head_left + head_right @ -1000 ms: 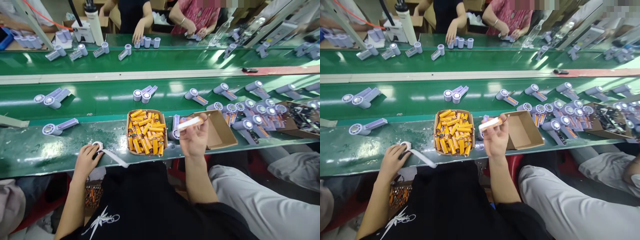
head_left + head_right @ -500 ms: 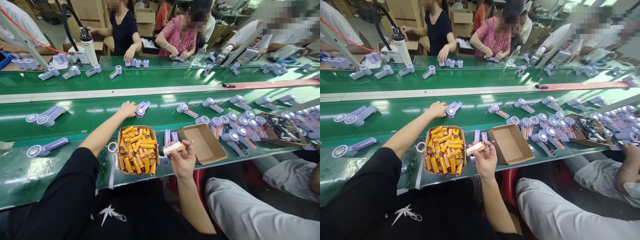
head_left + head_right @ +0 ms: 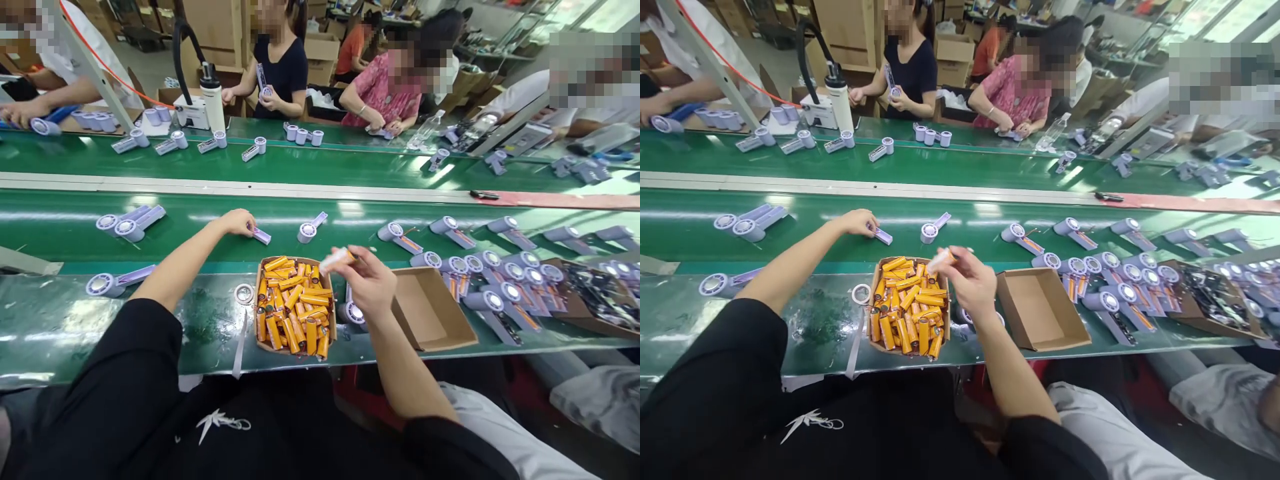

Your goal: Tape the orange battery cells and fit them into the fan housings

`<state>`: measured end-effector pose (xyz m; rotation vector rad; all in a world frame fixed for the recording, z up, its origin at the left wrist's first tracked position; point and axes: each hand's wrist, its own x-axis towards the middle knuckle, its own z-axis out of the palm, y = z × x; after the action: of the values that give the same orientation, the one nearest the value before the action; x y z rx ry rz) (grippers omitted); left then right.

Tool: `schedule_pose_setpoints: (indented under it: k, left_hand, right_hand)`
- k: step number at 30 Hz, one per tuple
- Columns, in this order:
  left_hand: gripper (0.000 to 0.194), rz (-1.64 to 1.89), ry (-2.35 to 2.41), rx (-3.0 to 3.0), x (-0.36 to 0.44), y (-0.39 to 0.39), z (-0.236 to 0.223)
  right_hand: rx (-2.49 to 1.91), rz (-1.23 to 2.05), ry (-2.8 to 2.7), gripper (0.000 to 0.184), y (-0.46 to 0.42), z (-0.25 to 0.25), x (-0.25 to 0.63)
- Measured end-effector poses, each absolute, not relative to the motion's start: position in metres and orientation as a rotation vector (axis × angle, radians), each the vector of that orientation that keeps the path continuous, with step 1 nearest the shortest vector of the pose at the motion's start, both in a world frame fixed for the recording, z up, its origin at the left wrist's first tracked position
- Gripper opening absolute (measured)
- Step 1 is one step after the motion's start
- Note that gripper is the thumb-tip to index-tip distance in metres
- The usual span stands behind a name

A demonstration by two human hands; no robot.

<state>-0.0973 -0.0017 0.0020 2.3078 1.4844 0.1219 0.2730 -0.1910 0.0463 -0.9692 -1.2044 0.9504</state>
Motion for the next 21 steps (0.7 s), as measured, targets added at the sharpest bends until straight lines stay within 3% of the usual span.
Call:
schedule_pose_setpoints:
  k: [4, 8, 21]
  left_hand:
    - [0.027, 0.091, 1.475, 2.234, -0.100, 0.008, -0.003]
    - [0.034, 0.227, 1.546, 2.188, -0.096, 0.007, -0.012]
    - [0.023, 0.430, 1.620, 2.051, -0.061, 0.005, -0.033]
  right_hand:
    - [-1.085, 0.962, -1.791, 0.054, -0.104, 0.050, 0.200]
    - [-1.315, 0.741, -2.338, 0.047, -0.050, 0.031, 0.149]
    - [-1.454, 0.517, -2.911, 0.044, -0.022, 0.002, 0.126]
